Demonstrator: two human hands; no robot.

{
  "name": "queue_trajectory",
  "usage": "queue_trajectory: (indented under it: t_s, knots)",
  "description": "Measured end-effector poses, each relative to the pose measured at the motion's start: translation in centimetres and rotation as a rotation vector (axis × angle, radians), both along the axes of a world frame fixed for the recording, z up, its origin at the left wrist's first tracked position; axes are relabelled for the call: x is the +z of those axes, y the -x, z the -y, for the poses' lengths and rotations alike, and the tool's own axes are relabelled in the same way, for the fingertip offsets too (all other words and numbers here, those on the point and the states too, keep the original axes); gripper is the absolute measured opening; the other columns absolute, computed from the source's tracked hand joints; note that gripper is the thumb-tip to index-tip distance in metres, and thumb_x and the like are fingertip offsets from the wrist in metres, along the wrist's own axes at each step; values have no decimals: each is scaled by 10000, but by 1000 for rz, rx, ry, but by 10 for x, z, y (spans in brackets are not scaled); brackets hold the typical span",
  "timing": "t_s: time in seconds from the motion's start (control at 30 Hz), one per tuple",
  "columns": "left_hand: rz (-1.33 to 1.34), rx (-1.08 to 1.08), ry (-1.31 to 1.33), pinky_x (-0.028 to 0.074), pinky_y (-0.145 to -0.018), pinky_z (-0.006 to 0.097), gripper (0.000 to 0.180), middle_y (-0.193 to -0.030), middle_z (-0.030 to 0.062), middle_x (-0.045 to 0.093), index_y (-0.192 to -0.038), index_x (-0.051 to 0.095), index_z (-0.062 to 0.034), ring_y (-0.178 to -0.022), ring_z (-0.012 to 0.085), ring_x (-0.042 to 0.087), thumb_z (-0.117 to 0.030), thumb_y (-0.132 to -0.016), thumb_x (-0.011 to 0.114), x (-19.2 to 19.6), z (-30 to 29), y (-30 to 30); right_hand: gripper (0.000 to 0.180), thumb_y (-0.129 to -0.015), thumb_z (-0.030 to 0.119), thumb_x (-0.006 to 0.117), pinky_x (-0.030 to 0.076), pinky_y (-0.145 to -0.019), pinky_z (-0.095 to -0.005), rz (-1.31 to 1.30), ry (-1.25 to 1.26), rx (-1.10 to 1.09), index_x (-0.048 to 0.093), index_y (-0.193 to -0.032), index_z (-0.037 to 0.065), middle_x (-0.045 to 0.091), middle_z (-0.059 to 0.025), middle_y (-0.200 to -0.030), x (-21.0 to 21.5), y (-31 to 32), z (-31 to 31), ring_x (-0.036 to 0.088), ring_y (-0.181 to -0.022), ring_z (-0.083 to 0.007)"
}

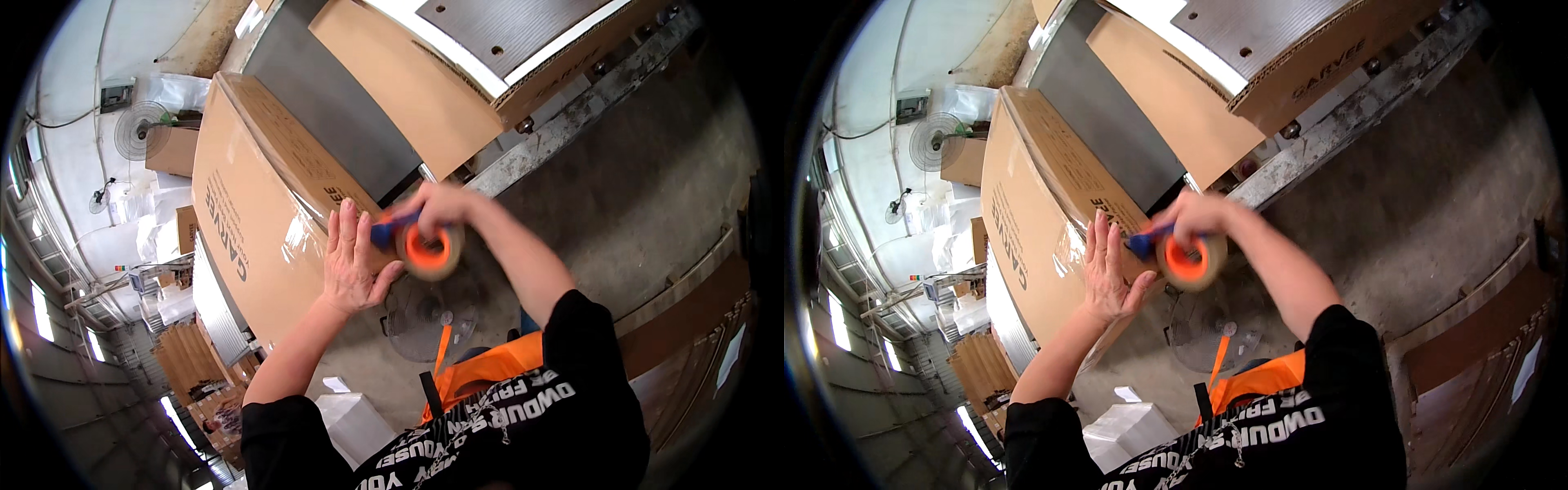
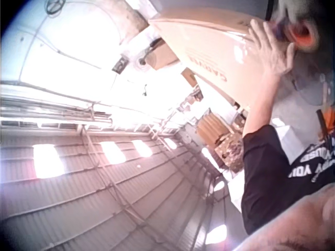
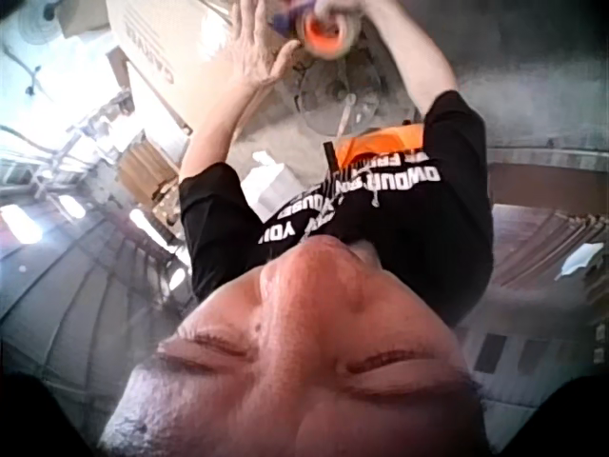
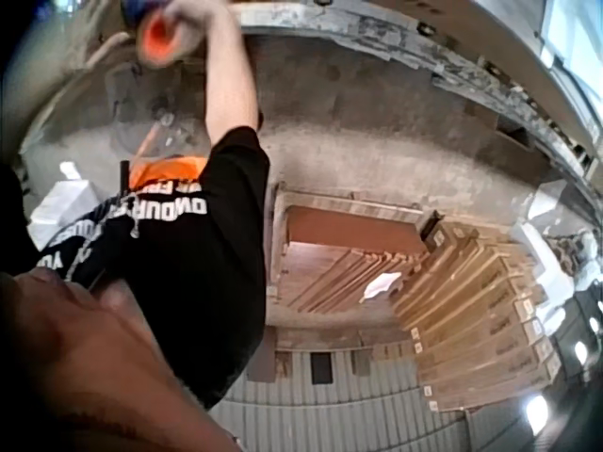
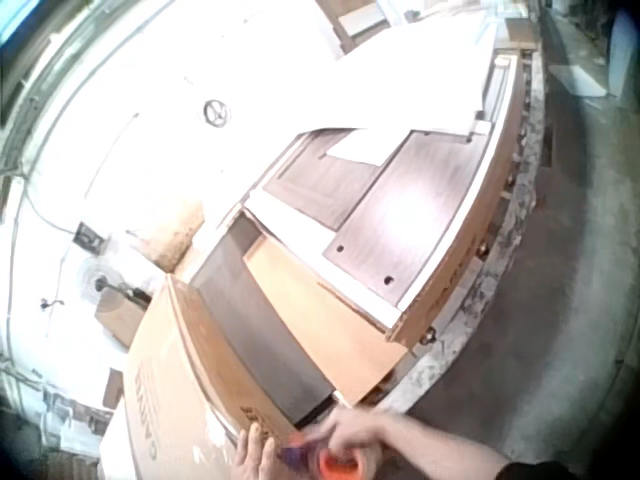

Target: The person seals several large cardboard boxes using a tape dispenser on a work table, moves the boxes along the table, and handles large white foam panels by placing them into the boxes.

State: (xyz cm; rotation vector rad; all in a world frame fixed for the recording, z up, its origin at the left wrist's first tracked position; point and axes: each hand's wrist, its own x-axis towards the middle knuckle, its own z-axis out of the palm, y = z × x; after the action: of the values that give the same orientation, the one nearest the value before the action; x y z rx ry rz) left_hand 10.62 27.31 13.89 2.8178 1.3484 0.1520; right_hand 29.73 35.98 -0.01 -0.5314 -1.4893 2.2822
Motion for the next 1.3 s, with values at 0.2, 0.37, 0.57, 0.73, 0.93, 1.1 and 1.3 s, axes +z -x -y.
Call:
queue_trajectory:
  t_s: [0.2,0.37,0.57,0.73,0.93,1.1,1.3]
  knots:
    - [-100,-63,131,351,-1063,470,272,-1147,108,672,-988,705,-41,-1162,314,576,-254,-832,641,8,1,-9,635,-532,256,742,522,-873,-348,194,-391,174,701,-1159,161,691,-135,-1090,-27,1,138,681,-934,-267]
    - [57,-43,100,464,-797,339,216,-675,-2,678,-639,657,-104,-683,171,651,-176,-840,624,-11,2,5,327,-570,254,715,526,-702,-429,422,-976,53,706,-826,50,639,-174,-855,56,92,168,650,-811,-326]
    - [-56,-10,90,444,-736,343,239,-605,33,619,-596,634,-107,-630,212,601,-171,-825,646,-11,8,21,692,-614,355,719,511,-790,-429,336,-583,-78,561,-1267,187,608,-103,-1113,7,2,211,613,-1030,-313]
    - [-120,-18,82,460,-720,315,262,-585,26,611,-641,697,-85,-631,161,602,-256,-839,676,9,-15,0,588,-639,360,710,506,-875,-404,905,-403,-822,603,-1181,158,584,-89,-1166,-46,-200,237,598,-1065,-303]
    - [1068,585,260,464,-686,202,353,-851,14,630,-1175,601,46,-766,73,572,-193,-923,663,-22,-133,-54,836,-564,69,707,505,-812,-292,672,314,-1664,486,-1362,-39,659,-81,-1043,-14,-368,234,624,-876,-164]
    - [1486,606,701,513,-751,330,637,-1153,135,563,-1334,435,22,-925,237,610,-353,-883,683,70,-232,-182,719,-637,-5,593,454,-864,-265,376,329,-2043,500,-1348,-39,615,-58,-1120,49,-397,224,576,-980,-157]
    - [1409,915,1102,523,-767,403,689,-1311,204,429,-1333,419,0,-969,303,546,-356,-831,727,101,-306,-258,506,-723,73,559,439,-937,-337,-58,268,-2262,539,-1225,17,596,-73,-1098,121,-437,160,559,-1057,-211]
